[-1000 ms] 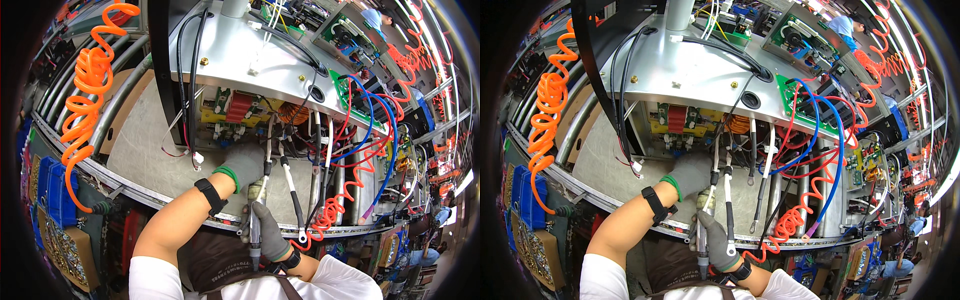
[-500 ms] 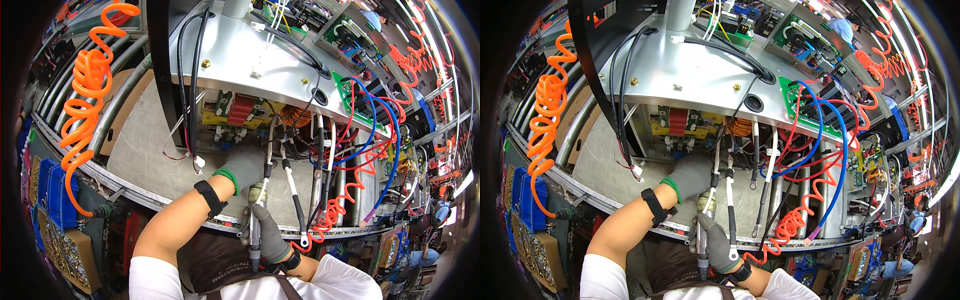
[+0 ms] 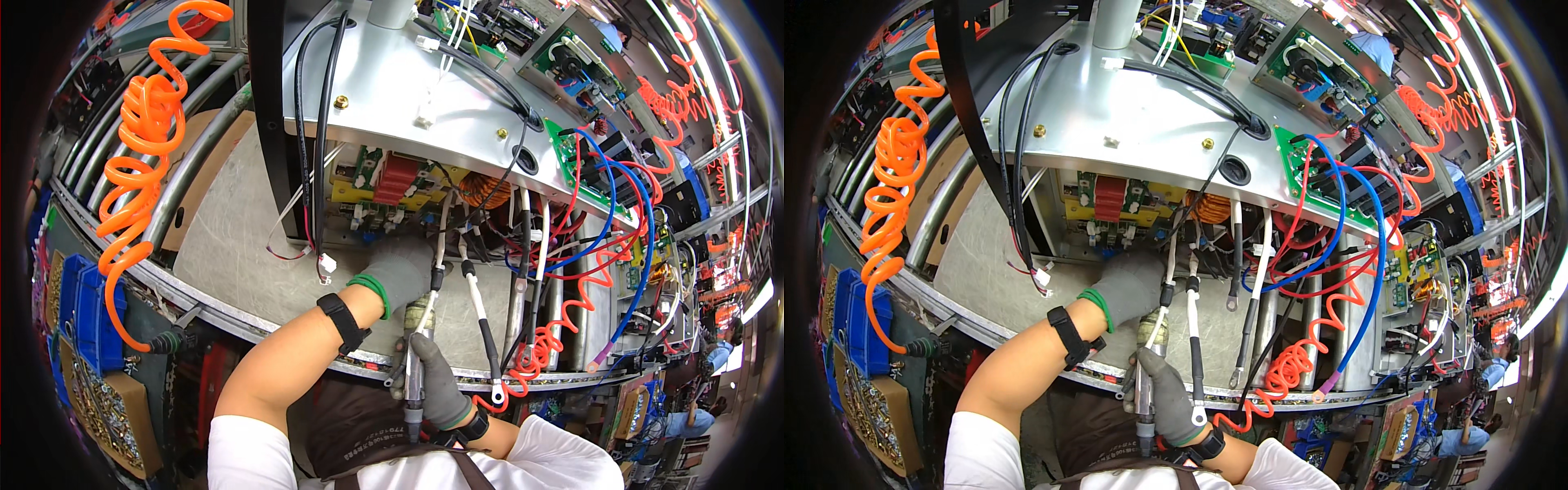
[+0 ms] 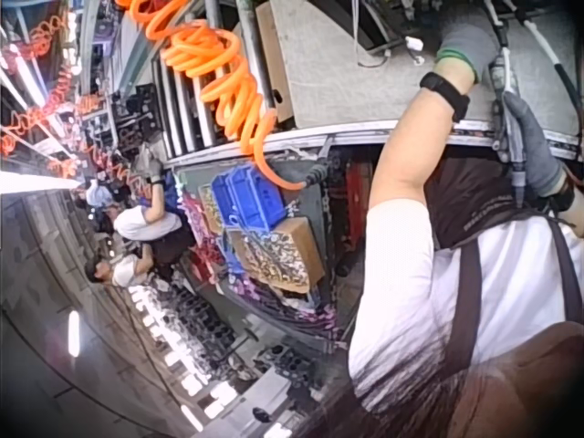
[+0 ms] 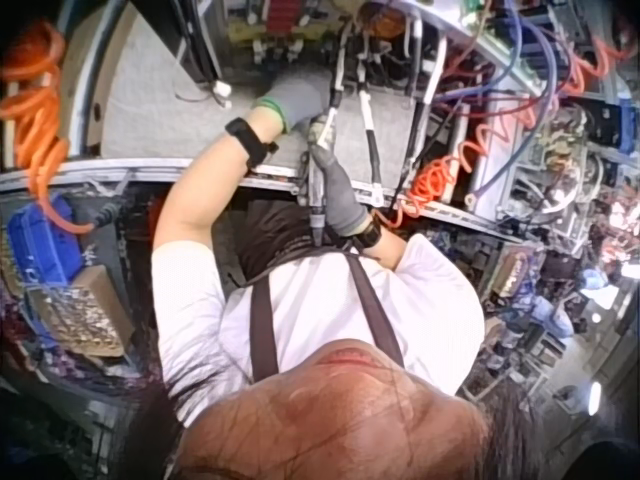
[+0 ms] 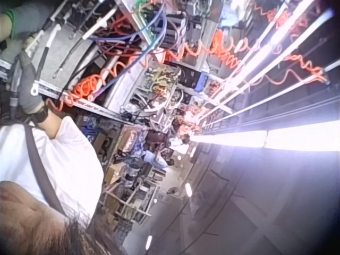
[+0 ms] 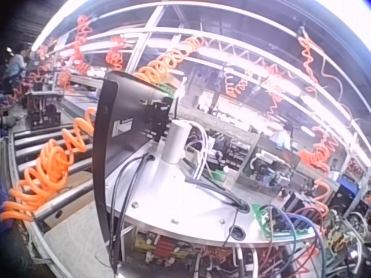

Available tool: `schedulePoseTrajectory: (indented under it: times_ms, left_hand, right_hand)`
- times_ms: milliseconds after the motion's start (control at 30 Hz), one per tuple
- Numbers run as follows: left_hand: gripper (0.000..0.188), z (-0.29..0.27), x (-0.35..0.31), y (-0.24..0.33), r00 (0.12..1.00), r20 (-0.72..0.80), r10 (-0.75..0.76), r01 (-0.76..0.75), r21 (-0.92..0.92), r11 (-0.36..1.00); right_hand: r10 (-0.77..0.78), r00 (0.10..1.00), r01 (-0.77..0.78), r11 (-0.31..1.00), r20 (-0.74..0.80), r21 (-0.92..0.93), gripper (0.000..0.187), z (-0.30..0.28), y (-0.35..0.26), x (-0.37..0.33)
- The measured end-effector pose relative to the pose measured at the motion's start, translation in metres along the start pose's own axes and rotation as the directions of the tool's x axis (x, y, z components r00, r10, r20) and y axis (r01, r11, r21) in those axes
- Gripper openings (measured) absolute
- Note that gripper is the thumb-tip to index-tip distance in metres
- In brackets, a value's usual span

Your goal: Assembling and wiring electrical power units on an industrial production line using a pneumatic screwdriver.

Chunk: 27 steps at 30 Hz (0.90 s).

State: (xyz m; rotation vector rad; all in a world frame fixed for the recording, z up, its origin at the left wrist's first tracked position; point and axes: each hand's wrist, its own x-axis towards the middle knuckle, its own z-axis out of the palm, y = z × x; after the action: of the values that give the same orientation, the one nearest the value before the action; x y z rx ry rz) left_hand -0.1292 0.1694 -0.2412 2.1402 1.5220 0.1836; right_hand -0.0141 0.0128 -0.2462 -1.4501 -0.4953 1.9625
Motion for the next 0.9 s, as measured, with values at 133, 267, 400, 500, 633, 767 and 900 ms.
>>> schedulePoseTrajectory:
  times_ms: [133, 267, 400, 500, 633, 767, 900]
  left_hand:
    - [0.037, 0.000, 0.003, 0.000, 0.994, 0.104, -0.045, 0.047, -0.013, 0.999]
    - [0.033, 0.005, 0.003, -0.001, 1.000, -0.015, -0.020, 0.019, -0.046, 0.999]
    - [0.034, 0.007, 0.003, -0.002, 0.999, -0.043, -0.012, 0.010, -0.039, 0.999]
    - [0.037, 0.005, 0.004, -0.002, 1.000, 0.020, -0.020, 0.021, -0.062, 0.998]
    - [0.034, 0.006, 0.004, -0.001, 0.998, -0.064, -0.028, 0.022, -0.084, 0.996]
    - [0.035, 0.009, 0.005, -0.003, 0.999, -0.022, -0.024, 0.022, -0.069, 0.997]
    - [0.035, 0.009, 0.007, -0.004, 0.999, -0.045, -0.015, 0.013, -0.048, 0.999]
  right_hand:
    - [-0.012, 1.000, 0.012, 1.000, 0.011, 0.006, 0.043, 0.002, 0.000, 0.000]
    - [-0.002, 1.000, 0.001, 1.000, 0.006, 0.011, 0.044, 0.001, -0.001, -0.001]
    - [-0.002, 1.000, 0.002, 1.000, 0.010, -0.008, 0.044, 0.000, -0.002, -0.002]
    - [0.004, 1.000, -0.004, 1.000, 0.015, -0.004, 0.043, 0.000, -0.002, -0.002]
    - [0.015, 1.000, -0.015, 1.000, 0.009, 0.000, 0.042, 0.000, -0.003, -0.002]
    - [0.016, 1.000, -0.016, 1.000, -0.005, -0.009, 0.042, 0.000, -0.003, -0.002]
    - [0.005, 1.000, -0.005, 1.000, 0.001, -0.018, 0.041, 0.000, -0.003, -0.002]
